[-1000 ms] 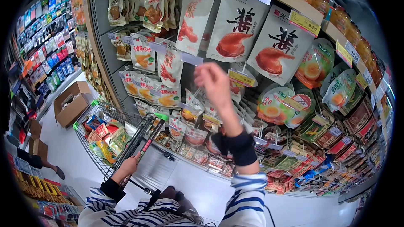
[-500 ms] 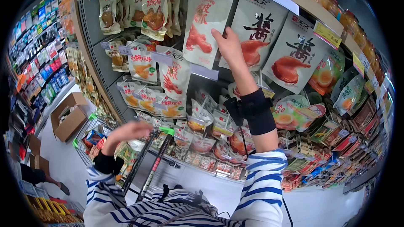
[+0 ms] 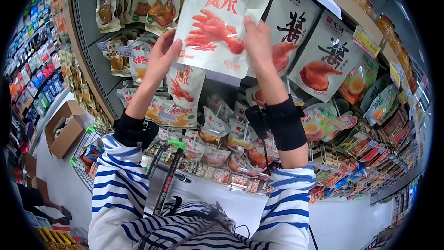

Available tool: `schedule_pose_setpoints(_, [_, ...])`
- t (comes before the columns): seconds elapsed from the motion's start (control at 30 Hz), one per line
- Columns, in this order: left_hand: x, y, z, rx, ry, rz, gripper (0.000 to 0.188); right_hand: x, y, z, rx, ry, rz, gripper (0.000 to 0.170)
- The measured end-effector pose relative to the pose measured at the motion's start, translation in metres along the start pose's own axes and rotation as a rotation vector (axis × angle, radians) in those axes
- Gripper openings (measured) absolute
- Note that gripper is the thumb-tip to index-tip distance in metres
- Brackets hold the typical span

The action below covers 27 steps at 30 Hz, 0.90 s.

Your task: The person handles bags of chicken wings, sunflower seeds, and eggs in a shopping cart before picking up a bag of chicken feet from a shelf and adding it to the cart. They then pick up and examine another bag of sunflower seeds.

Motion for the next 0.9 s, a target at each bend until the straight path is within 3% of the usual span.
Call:
schedule_pose_setpoints(0.07, [0.000,0.015,0.008,-0.176,-0.060,0.154,0.041,0.003,-0.012,0.006,0.032,-0.029,-0.131,0.025])
schedule_pose_setpoints(0.2, [0.001,0.017,0.016,-0.319,-0.234,0.251,0.035,0.000,-0.024,0.017,0.000,-0.066,-0.104,0.025])
schedule_pose_setpoints(0.5, [-0.013,0.015,0.081,-0.417,-0.302,0.217,0.029,-0.033,-0.002,0.083,0.115,-0.083,-0.096,0.031])
schedule_pose_setpoints(0.6, [-0.020,0.005,0.107,-0.332,-0.190,0.187,0.028,-0.046,0.006,0.120,0.103,-0.064,-0.038,0.031])
schedule_pose_setpoints(0.8, [-0.024,-0.017,0.144,-0.479,-0.064,0.257,0.030,-0.062,0.010,0.183,0.086,-0.082,0.189,0.028])
schedule_pose_setpoints(0.87, [-0.019,-0.025,0.155,-0.478,0.045,0.296,0.030,-0.067,0.003,0.206,0.102,-0.257,0.355,0.031])
schedule_pose_setpoints(0.9, [-0.015,-0.032,0.160,-0.549,0.109,0.399,0.025,-0.063,-0.008,0.214,-0.097,-0.373,0.307,0.035])
Point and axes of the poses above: each hand's wrist, its own z-axis away from the middle knuckle, its own x-axis out of the palm, y = z × x, the point moved 5 cm from there along -z, towards the middle knuckle, and after that the axes turned 13 degrees about y, right-handed, at the moved point
